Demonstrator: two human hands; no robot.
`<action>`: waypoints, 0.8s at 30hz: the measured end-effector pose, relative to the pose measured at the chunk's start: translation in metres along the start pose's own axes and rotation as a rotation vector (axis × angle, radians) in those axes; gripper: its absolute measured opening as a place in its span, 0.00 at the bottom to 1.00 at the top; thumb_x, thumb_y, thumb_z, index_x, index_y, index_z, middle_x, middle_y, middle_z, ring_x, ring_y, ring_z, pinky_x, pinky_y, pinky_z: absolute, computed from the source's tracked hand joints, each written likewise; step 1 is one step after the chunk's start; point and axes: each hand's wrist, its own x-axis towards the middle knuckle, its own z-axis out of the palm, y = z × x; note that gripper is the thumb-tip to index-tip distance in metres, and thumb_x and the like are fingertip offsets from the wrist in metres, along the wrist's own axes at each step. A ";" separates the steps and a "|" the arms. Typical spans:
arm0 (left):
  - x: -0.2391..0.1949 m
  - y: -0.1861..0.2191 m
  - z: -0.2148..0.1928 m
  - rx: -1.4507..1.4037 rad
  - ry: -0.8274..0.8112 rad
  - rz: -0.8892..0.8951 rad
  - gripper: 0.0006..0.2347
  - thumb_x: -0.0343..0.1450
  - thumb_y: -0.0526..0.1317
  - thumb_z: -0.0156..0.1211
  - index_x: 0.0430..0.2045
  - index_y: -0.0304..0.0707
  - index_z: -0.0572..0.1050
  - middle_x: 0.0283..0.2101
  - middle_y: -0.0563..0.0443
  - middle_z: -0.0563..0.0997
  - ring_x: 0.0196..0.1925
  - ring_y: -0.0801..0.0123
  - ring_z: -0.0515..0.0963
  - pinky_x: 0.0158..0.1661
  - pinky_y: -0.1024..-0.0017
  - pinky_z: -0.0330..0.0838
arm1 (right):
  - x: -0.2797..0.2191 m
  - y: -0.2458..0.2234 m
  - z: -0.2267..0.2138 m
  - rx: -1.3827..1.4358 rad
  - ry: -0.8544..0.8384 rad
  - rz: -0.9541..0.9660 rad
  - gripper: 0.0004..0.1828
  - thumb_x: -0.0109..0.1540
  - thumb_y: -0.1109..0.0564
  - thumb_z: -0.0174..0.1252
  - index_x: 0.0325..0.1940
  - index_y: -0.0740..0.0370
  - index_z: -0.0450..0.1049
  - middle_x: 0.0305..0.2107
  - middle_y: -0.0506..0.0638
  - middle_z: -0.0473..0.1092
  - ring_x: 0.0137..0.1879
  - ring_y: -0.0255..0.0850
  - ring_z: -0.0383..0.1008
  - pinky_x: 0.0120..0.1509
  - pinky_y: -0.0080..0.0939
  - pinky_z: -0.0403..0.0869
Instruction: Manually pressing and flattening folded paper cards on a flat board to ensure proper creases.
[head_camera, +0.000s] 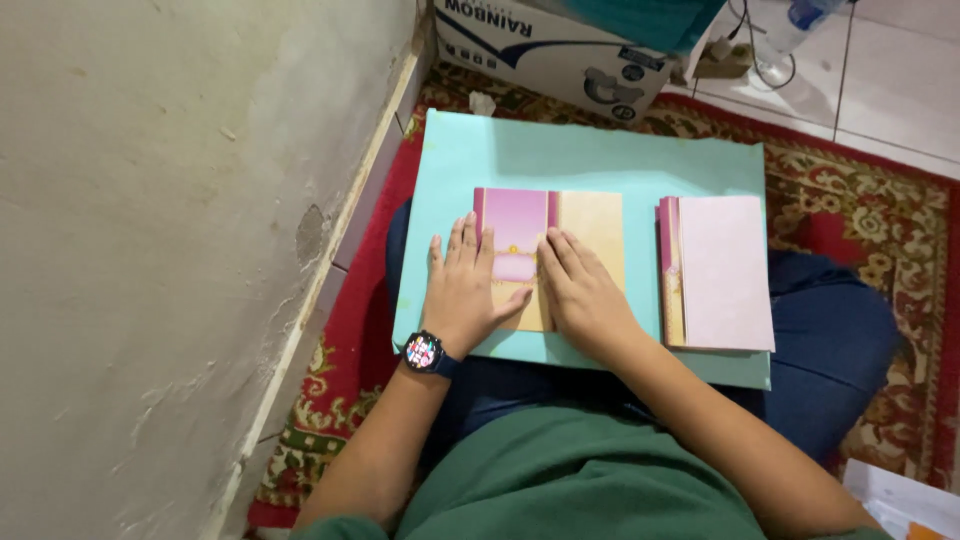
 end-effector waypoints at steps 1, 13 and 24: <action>0.001 0.001 -0.001 0.002 0.004 0.002 0.41 0.67 0.67 0.51 0.65 0.28 0.61 0.71 0.26 0.58 0.74 0.40 0.56 0.68 0.39 0.42 | 0.005 0.003 0.002 -0.002 0.004 0.000 0.28 0.63 0.58 0.52 0.67 0.69 0.67 0.65 0.66 0.64 0.71 0.58 0.64 0.73 0.50 0.63; 0.001 0.008 -0.008 0.029 -0.133 -0.031 0.37 0.72 0.65 0.42 0.68 0.31 0.57 0.73 0.28 0.53 0.76 0.41 0.51 0.68 0.40 0.36 | 0.017 0.028 0.032 0.058 -0.098 0.118 0.34 0.62 0.62 0.47 0.74 0.69 0.59 0.72 0.64 0.56 0.75 0.57 0.58 0.74 0.53 0.60; -0.001 0.007 0.006 0.037 -0.085 -0.044 0.38 0.71 0.63 0.46 0.68 0.29 0.56 0.73 0.26 0.52 0.77 0.41 0.49 0.69 0.39 0.34 | -0.025 0.018 0.018 0.029 -0.143 0.239 0.39 0.58 0.61 0.45 0.76 0.68 0.56 0.73 0.63 0.54 0.77 0.58 0.54 0.77 0.55 0.53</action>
